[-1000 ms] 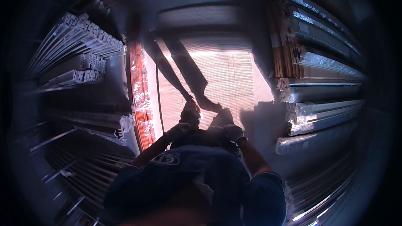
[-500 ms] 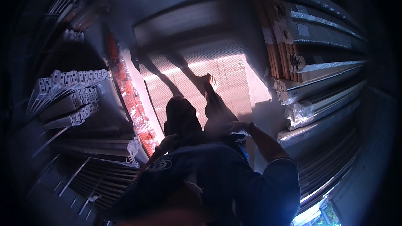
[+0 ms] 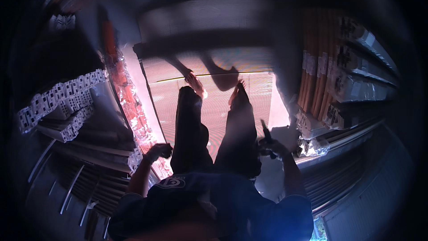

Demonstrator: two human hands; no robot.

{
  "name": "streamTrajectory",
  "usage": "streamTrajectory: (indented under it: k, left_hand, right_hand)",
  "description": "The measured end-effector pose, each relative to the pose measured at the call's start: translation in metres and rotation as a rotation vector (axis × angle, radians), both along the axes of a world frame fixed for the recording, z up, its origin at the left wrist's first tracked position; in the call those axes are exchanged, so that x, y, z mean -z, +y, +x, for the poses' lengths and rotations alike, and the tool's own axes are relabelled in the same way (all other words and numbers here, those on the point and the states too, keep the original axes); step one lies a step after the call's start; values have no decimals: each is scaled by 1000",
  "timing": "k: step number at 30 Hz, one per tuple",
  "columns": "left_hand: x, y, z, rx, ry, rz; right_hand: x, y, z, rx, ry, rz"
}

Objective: The person repeatedly picks up large corrugated panels, places them on the floor, and cuts them into smaller pieces using a utility knife. The cut pieces are set aside on the floor.

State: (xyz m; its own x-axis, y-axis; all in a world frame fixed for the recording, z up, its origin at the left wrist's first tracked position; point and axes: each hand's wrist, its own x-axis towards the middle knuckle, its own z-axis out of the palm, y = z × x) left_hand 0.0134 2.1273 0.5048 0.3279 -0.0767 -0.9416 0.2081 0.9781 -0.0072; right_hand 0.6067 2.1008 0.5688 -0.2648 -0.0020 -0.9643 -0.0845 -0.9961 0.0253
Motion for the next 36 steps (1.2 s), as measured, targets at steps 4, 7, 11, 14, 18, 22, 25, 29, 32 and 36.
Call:
streamTrajectory:
  k: [4, 7, 11, 14, 18, 22, 25, 29, 32, 36]
  left_hand:
    - [149, 75, -7, 620, 688, 740]
    - [261, 133, 33, 840, 663, 1103]
    - [374, 195, 101, 1063, 479, 1501]
    - [434, 224, 130, 992, 424, 1770]
    - [470, 236, 124, 1021, 506, 1852]
    - [477, 260, 121, 960, 924, 2007]
    - [479, 299, 113, 842, 1109, 1881]
    - [480, 328, 110, 961, 957, 1802]
    - [480, 326, 111, 1024, 1019, 1834]
    - [491, 322, 105, 884, 968, 1890]
  right_hand:
    - [165, 76, 43, -11, -361, 192]
    - [293, 145, 48, -53, -360, 410]
    - [426, 223, 18, -564, -304, 766]
    - [491, 272, -4, -894, -197, 885]
    - [540, 312, -24, -769, -87, 961]
    - [542, 315, -25, -823, -102, 956]
    - [525, 311, -23, -912, -302, 1106]
    - [509, 327, -23, -984, -628, 1089]
    - [505, 340, -16, -426, -534, 1030]
    - [502, 328, 34, -285, -974, 1073]
